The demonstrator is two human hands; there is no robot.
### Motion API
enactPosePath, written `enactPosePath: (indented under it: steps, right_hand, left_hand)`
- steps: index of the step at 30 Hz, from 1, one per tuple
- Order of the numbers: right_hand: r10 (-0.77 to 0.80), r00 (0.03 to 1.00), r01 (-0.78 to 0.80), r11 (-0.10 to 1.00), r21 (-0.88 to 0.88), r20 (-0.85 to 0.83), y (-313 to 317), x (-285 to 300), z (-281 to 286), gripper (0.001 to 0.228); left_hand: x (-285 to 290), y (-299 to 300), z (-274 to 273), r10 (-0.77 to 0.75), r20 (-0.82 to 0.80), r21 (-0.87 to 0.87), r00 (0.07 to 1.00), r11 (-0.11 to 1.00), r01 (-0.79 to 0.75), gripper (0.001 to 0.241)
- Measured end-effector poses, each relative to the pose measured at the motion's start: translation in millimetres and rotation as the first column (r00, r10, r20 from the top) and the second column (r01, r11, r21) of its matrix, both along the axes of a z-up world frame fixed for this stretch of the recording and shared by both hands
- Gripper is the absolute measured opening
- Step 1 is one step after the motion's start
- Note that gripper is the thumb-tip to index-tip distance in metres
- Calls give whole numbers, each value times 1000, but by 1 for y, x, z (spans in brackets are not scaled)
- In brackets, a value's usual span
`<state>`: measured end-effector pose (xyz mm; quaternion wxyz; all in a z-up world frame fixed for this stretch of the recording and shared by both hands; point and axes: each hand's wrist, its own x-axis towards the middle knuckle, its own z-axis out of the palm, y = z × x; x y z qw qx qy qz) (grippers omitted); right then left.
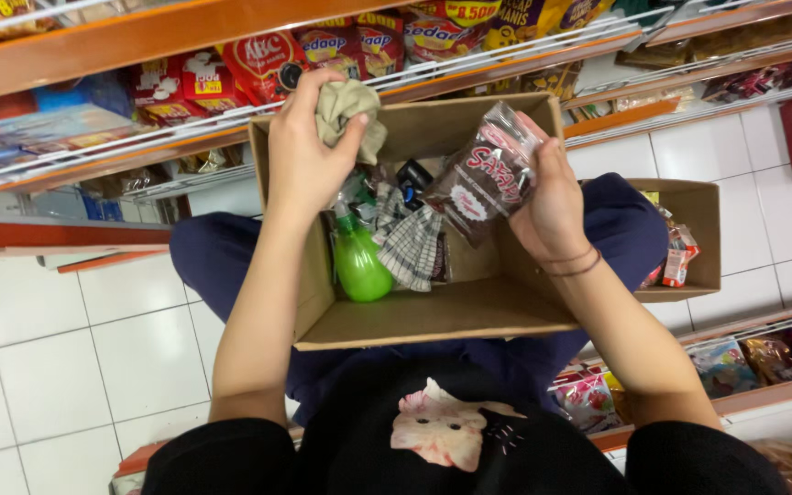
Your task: The person removes seasoning and snack packets from a cardboard box, wipes them with a cloth, scans them using a handheld scanner, and places them back into the box or onto a shelf.
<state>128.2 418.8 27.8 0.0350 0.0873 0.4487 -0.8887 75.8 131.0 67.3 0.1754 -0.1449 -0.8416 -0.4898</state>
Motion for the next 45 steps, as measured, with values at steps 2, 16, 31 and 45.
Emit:
enactPosePath:
  steps: [2,16,31,45]
  right_hand:
    - [-10,999,11,1000,-29,35,5,10,1,50]
    - [-107,987,106,994,13,122,30,25,4,52]
    - [-193,946,193,981,29,258,88,4,-25,52]
    - [40,998,-37,998,-52,55,57,3,2,43]
  left_hand:
    - [-1,1,-1,-55,89,62,995,997,50,36]
    - [-19,61,-8,-80,228,-70,970,993,98,43]
    - [-33,124,-8,-334,150,-49,930,937,345,34]
    - [5,159,-10,-492,-16,79,870,867,492,81]
